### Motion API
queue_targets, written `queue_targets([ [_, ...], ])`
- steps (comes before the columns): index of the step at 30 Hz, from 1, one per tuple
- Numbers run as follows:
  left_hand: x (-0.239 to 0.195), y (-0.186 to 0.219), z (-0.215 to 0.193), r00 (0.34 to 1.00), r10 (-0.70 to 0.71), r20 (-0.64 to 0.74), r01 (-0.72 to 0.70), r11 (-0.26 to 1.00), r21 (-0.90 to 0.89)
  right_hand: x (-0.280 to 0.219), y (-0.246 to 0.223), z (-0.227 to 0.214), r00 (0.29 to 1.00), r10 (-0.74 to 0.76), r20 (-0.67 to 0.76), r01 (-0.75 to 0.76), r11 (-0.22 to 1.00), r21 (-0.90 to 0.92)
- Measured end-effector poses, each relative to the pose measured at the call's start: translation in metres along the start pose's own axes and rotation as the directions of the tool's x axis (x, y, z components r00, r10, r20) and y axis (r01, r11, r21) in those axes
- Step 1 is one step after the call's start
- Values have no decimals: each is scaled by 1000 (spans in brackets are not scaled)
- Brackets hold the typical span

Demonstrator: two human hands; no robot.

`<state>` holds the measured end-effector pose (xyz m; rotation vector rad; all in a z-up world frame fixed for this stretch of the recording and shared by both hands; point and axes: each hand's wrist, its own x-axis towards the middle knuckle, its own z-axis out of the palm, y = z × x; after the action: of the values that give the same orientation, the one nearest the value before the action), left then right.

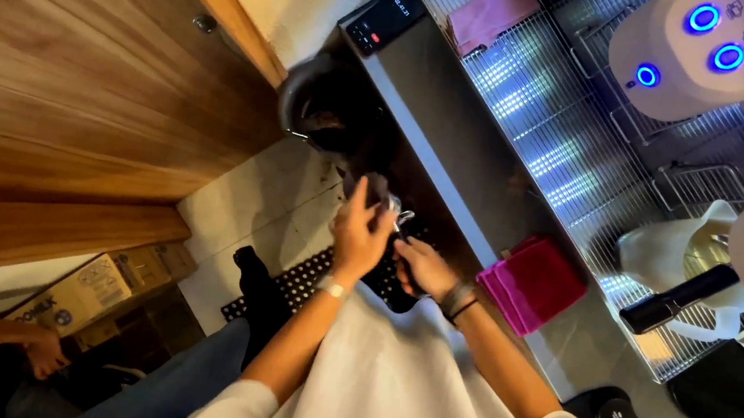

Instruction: The person prepares espresso by grinding coffee beans into a portafilter, tamping the grounds, and extracting shots into a metal cup. They repeat the process for a second shot, cleaning the portafilter between cycles.

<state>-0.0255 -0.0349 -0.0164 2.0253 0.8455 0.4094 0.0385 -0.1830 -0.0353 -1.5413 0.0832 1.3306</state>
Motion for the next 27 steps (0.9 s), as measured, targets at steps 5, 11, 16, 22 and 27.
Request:
queue_targets([
  [5,-5,25,-5,948,189,255,-277,885,373,-33,-26,11,990,-73,-124,21,925,-380],
  [11,17,-40,11,948,-230,218,266,952,-152,-14,13,14,831,-534,-159,90,409,-908],
  [16,-7,-94,4,923,-349,162,382,775,-504,-19,8,-16,695,-716,-68,202,285,-937],
  [22,-25,-55,-7,983,-69,-169,66,998,-23,-45,13,-33,949,-316,-14,296,902,-313],
  [27,-29,6,-18,959,238,-156,-224,969,100,-58,12,-46,954,-250,164,226,962,151],
])
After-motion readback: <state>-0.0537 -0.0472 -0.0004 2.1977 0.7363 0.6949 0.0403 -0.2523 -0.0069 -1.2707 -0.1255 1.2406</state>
